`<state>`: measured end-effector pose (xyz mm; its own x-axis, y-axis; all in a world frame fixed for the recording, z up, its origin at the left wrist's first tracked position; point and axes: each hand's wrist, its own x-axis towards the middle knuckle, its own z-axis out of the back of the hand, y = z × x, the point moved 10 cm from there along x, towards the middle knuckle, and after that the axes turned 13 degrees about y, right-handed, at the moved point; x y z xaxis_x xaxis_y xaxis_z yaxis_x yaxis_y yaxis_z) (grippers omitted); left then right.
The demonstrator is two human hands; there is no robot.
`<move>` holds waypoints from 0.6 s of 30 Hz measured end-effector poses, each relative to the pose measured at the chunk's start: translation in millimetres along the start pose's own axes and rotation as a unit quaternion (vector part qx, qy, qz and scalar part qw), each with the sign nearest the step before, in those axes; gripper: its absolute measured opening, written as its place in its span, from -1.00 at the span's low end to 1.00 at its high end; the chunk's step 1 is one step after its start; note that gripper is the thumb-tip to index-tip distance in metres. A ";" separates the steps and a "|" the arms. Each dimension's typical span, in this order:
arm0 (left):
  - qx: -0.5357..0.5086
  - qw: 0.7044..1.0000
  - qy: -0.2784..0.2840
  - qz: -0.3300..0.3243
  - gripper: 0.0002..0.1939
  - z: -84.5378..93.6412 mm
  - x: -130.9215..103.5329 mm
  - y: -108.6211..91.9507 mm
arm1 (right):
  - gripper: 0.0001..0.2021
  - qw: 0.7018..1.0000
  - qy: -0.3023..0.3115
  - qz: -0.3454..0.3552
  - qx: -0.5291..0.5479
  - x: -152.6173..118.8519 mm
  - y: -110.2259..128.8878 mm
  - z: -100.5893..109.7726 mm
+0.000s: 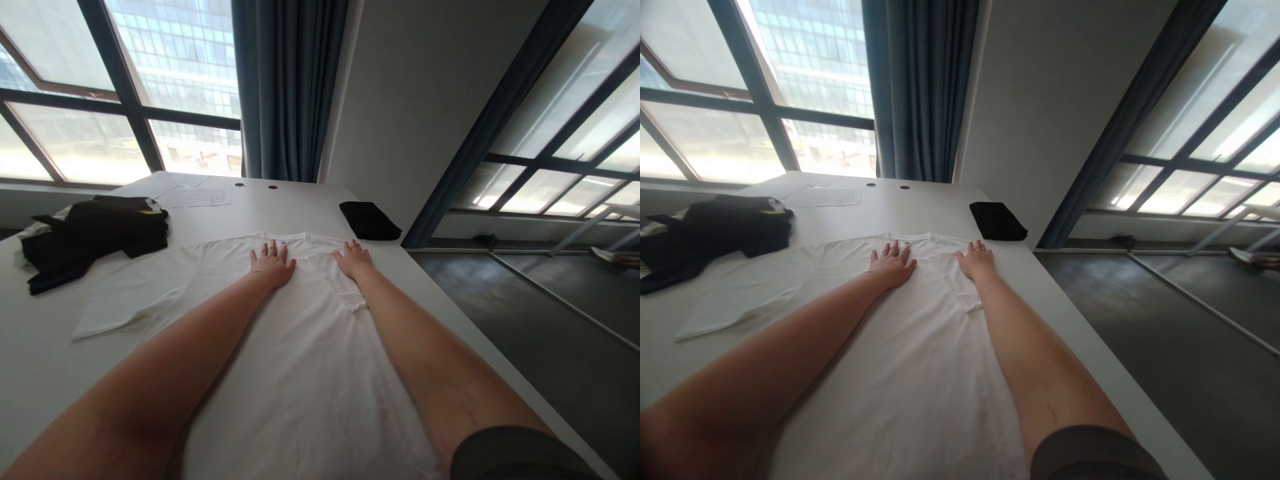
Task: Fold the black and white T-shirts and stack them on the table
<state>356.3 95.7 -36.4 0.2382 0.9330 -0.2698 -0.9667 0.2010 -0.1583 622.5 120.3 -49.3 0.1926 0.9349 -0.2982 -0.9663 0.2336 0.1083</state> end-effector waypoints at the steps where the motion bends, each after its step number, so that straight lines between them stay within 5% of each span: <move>1: 0.002 1.000 -0.002 0.002 -0.20 0.5 -2.0 3.9 | -0.18 1.000 -0.003 0.003 -0.001 -0.2 0.3 0.1; 7: 0.031 0.999 -0.003 0.013 -0.22 -1.2 -43.1 59.2 | -0.20 1.000 -0.022 0.014 0.000 3.6 -1.8 -0.7; 12: 0.023 0.988 -0.003 0.153 -0.24 -8.8 -112.5 175.0 | -0.21 0.999 -0.036 0.027 0.001 12.8 -4.0 -1.7; 18: 0.024 0.978 -0.044 0.200 -0.33 -14.7 -172.1 288.2 | -0.20 0.999 -0.038 0.035 -0.003 19.3 -6.5 -2.1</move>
<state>38.1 -11.4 -49.5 -0.1671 0.9617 -0.2173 -0.9847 -0.1737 -0.0112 632.1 136.2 -57.9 0.1369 0.9666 -0.2169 -0.9789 0.1655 0.1198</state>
